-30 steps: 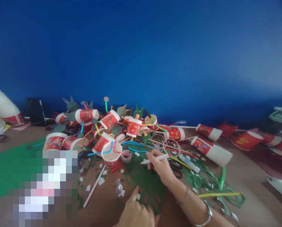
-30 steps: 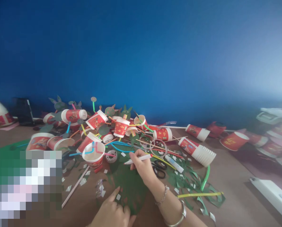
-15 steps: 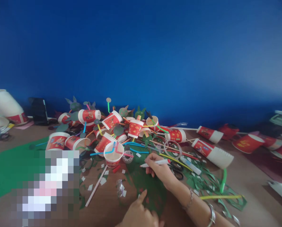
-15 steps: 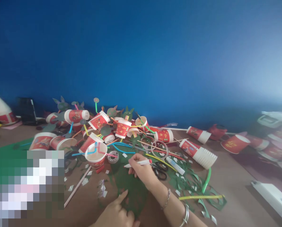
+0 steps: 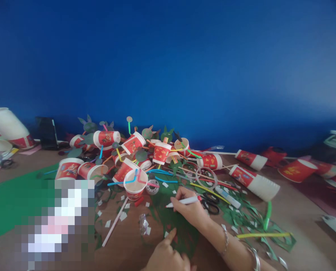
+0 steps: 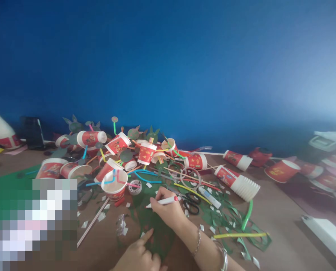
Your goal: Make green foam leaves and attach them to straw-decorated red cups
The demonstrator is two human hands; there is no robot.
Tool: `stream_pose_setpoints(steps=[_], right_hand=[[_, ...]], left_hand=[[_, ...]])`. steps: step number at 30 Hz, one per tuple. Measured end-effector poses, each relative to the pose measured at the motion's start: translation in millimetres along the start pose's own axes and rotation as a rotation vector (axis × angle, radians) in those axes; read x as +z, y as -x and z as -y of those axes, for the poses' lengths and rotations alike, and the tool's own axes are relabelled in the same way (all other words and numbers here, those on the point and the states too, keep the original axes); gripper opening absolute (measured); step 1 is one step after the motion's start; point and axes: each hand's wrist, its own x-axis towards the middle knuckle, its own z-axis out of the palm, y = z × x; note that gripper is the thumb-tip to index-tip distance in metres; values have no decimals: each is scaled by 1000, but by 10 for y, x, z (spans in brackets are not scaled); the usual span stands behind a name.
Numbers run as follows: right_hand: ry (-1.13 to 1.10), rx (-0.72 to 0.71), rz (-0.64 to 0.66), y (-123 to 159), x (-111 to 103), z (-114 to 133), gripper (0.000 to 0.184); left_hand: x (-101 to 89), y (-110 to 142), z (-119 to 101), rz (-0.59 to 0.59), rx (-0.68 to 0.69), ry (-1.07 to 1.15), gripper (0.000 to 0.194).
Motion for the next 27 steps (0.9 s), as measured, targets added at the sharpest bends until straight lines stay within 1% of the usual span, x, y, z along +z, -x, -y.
stream_pose_setpoints(steps=[5, 9, 12, 17, 23, 27], right_hand=[[3, 8, -33, -14, 8, -1, 21], [-34, 29, -56, -20, -4, 2, 23], [-70, 40, -52, -30, -13, -4, 23], [-21, 22, -40, -60, -20, -9, 22], [-24, 50, -28, -88, -22, -24, 24], [2, 57, -6, -83, -17, -13, 23]], left_hand=[[-6, 1, 10, 3, 5, -4, 39], [-9, 4, 13, 17, 6, -13, 39], [19, 6, 2, -15, 9, -21, 41], [36, 3, -6, -54, 1, -23, 40], [19, -8, 13, -90, 29, -68, 46], [26, -11, 1, -128, 5, -86, 49]])
